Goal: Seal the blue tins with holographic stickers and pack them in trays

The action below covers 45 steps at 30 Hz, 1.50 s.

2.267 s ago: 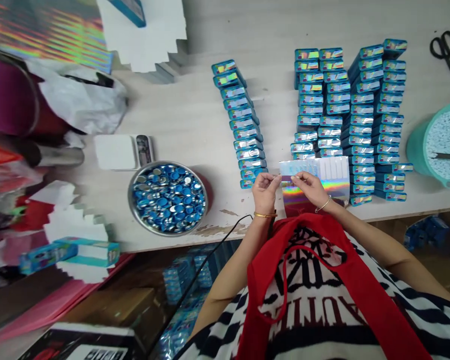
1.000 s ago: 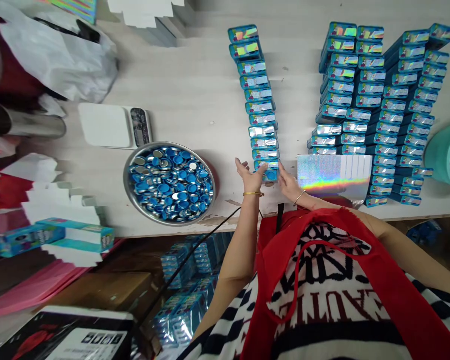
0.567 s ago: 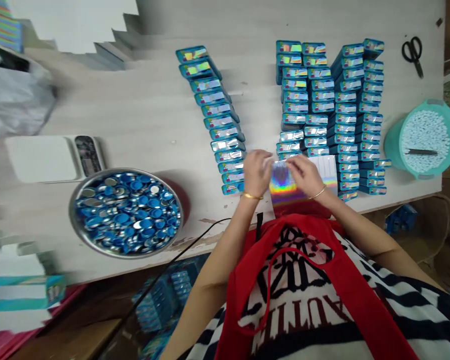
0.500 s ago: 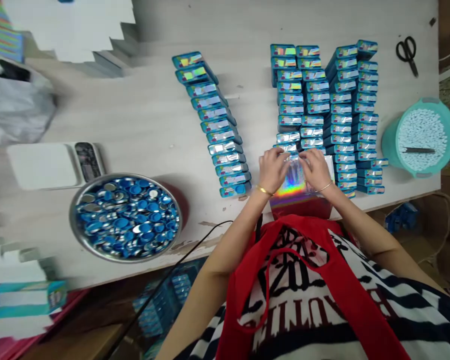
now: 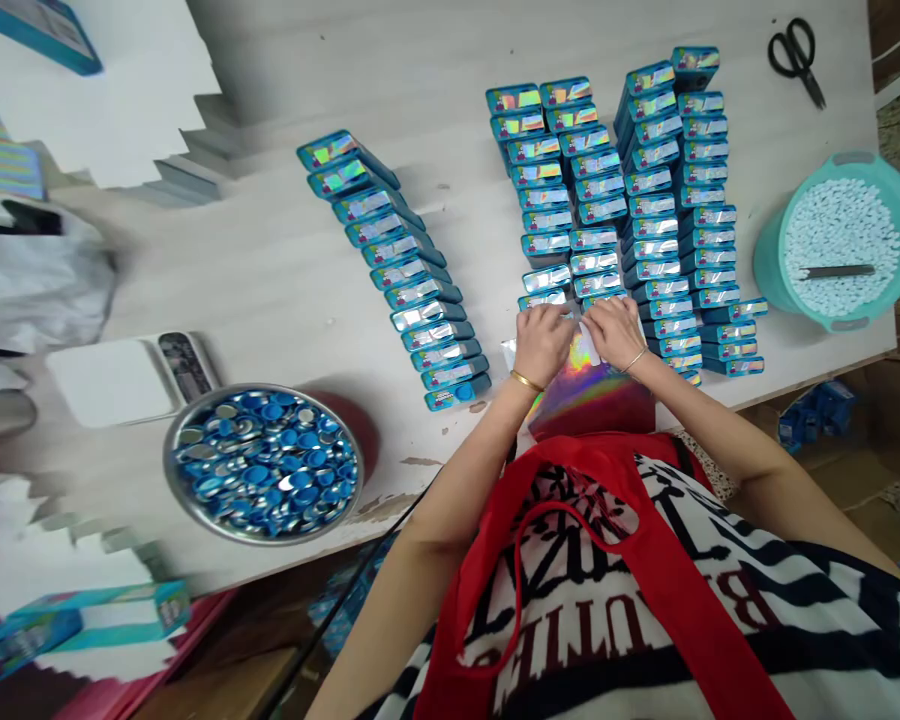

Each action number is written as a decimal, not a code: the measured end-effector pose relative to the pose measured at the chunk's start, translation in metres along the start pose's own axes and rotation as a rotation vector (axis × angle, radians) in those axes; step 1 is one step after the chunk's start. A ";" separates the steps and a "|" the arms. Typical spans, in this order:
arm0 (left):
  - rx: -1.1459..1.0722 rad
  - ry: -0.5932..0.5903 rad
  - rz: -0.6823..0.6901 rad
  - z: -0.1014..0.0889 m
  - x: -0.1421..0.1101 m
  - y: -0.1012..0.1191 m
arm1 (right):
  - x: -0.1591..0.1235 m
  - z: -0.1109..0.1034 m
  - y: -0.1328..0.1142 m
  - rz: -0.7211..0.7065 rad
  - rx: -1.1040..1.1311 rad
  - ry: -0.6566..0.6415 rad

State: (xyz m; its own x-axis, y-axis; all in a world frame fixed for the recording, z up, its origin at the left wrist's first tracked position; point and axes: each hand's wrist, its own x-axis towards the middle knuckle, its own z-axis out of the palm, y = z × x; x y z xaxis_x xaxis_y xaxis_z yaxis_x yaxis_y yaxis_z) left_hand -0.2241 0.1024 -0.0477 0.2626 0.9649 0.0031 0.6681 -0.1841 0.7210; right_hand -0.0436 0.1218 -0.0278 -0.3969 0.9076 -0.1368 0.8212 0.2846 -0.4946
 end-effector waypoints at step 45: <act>-0.210 0.705 -0.825 -0.056 -0.162 -0.084 | 0.001 0.126 -0.146 0.183 0.652 -0.242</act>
State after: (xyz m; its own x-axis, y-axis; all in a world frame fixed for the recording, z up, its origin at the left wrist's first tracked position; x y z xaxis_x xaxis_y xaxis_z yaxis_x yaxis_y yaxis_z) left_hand -0.3623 -0.0278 -0.0698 -0.7093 0.6798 -0.1864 0.3068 0.5358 0.7866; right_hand -0.2151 0.0422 -0.0635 -0.4177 0.8079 -0.4158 0.5016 -0.1765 -0.8469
